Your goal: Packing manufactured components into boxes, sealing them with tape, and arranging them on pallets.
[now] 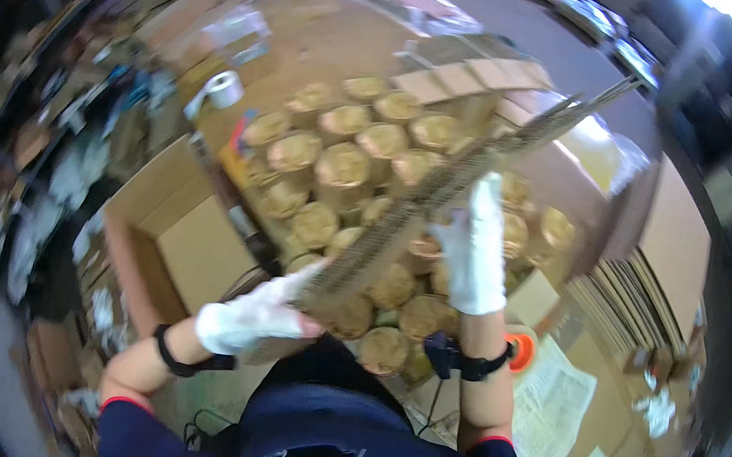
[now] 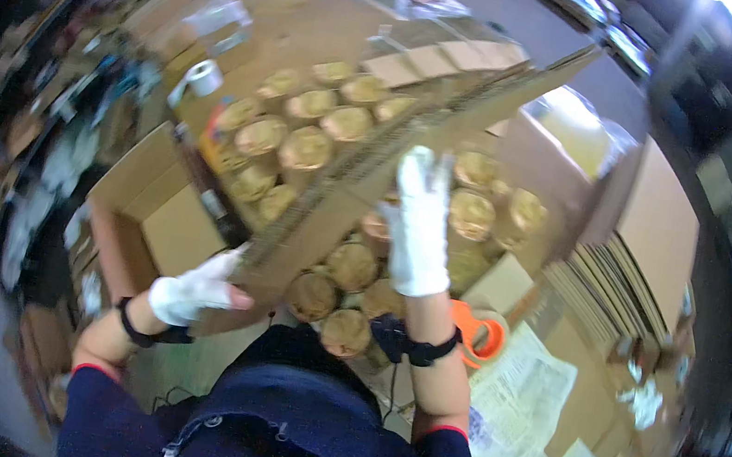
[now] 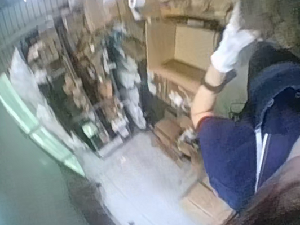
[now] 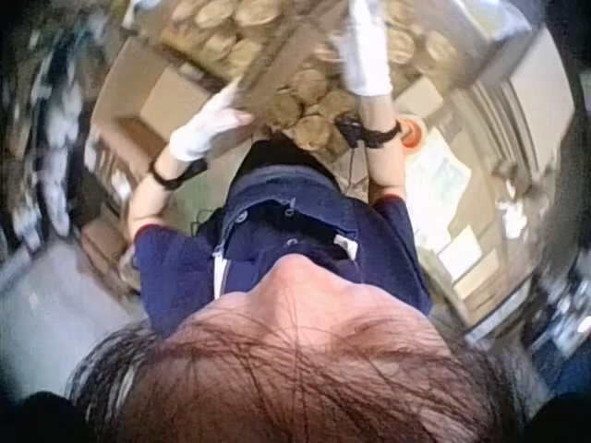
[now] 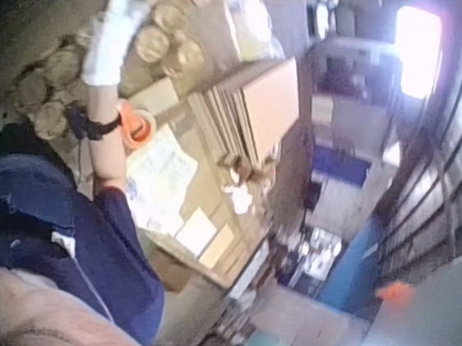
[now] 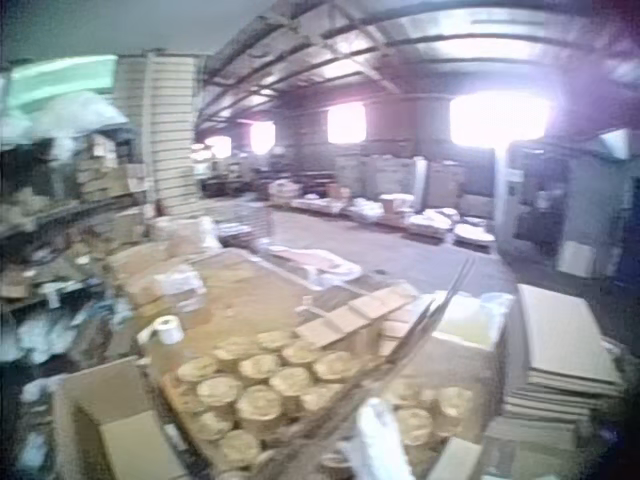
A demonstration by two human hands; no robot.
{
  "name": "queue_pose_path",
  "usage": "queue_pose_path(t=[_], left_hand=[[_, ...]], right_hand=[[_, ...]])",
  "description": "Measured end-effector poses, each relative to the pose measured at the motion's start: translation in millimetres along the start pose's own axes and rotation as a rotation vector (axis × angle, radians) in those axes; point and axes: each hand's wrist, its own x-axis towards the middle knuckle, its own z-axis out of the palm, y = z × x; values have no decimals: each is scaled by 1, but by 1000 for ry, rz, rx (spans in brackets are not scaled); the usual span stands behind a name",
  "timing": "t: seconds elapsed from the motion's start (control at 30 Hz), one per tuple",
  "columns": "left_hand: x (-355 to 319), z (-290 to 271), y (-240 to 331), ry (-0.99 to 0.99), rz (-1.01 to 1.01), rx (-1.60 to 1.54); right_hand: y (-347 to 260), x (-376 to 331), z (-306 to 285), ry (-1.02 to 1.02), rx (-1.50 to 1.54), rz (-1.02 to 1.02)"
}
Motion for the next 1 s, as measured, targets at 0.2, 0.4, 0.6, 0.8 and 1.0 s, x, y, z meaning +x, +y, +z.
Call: queue_pose_path(t=[0.2, 0.4, 0.6, 0.8, 1.0], left_hand=[[-17, 43, -34, 190, 287, 531], [-25, 23, -33, 170, 380, 561], [-30, 22, -39, -143, 311, 617], [-17, 49, -10, -427, 199, 672], [13, 114, 22, -500, 248, 1237]], right_hand=[[-79, -29, 64, -207, 522, 182], [-111, -42, 85, -354, 248, 167], [-115, -84, 48, -138, 115, 193], [-125, -133, 20, 183, 129, 342], [-85, -183, -40, 530, -585, -25]])
